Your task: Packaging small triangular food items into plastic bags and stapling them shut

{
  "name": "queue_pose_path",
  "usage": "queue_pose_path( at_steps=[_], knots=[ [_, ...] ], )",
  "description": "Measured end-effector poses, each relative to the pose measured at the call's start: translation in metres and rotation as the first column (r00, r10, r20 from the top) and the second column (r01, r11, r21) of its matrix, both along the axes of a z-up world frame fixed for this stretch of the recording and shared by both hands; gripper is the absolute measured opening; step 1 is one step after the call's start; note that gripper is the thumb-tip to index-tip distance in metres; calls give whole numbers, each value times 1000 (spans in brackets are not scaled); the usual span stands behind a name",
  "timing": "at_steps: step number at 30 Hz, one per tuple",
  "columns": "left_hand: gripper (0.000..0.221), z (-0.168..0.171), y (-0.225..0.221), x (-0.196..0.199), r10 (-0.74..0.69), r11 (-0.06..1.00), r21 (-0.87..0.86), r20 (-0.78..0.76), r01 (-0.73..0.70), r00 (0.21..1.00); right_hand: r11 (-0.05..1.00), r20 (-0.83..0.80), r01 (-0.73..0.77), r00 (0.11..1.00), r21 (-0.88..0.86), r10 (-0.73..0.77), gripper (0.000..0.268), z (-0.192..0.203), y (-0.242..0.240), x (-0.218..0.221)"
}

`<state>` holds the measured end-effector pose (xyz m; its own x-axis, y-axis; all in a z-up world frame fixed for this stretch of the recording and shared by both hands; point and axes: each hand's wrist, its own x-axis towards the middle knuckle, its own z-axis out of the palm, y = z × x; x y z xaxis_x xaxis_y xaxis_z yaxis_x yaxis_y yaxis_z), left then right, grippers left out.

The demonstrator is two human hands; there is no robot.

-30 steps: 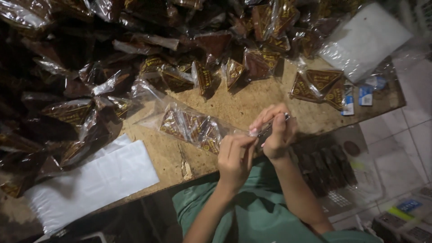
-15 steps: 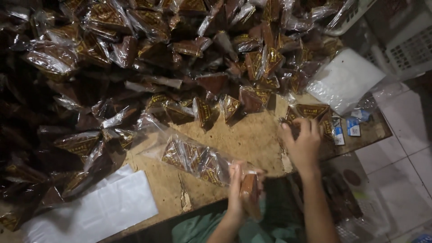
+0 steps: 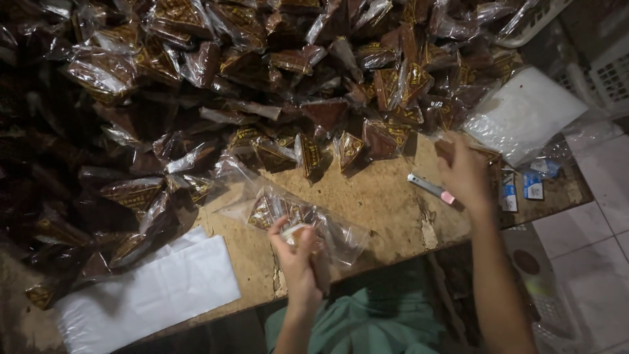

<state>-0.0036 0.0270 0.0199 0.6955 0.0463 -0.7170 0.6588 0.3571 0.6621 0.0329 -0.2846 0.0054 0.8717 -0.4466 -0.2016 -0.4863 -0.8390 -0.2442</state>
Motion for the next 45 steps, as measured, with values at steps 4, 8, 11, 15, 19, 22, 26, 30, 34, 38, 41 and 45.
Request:
queue_pose_path(
  at_steps=[4,8,11,15,19,22,26,30,34,38,41,45],
  knots=[
    [43,-17,1,4,298,948,-181,202,-264,933,799,125,277,909,534,-398,32,62,71,-17],
    [47,3,-55,-11,129,986,60,299,-153,945,517,388,-253,906,817,-169,57,0,149,-64],
    [62,-49,-53,-40,-167,982,-3,456,189,874,678,596,-357,789,643,-149,78,-16,172,-73],
    [95,-57,-22,-42,-596,756,627,542,187,592,939,725,-308,681,153,105,67,-77,117,-71],
    [80,-109,-21,-54,-835,203,964,263,-173,483,939,619,-331,721,-87,312,63,-119,84,-88],
    [50,-121,-18,-52,-837,66,965,193,-255,512,948,555,-314,779,-57,292,59,-95,95,-105],
    [58,-95,-18,-38,-829,212,977,185,-10,528,688,182,-278,960,670,211,55,-74,90,-121],
    [74,-95,-8,-45,-885,248,965,188,89,425,748,31,-55,998,662,46,77,-31,133,-81],
    [88,-102,-2,-72,-924,263,958,218,110,313,507,-107,172,982,845,-155,71,-69,142,-93],
    [81,-92,2,-55,-932,167,986,148,28,330,781,4,69,996,621,-91,63,-36,131,-87],
    [82,-87,0,-55,-881,218,972,233,-83,412,912,339,-187,939,364,57,70,-47,102,-95],
    [72,-90,-8,-63,-900,135,988,153,-73,407,914,115,-285,958,289,263,55,-59,83,-98]
  ],
)
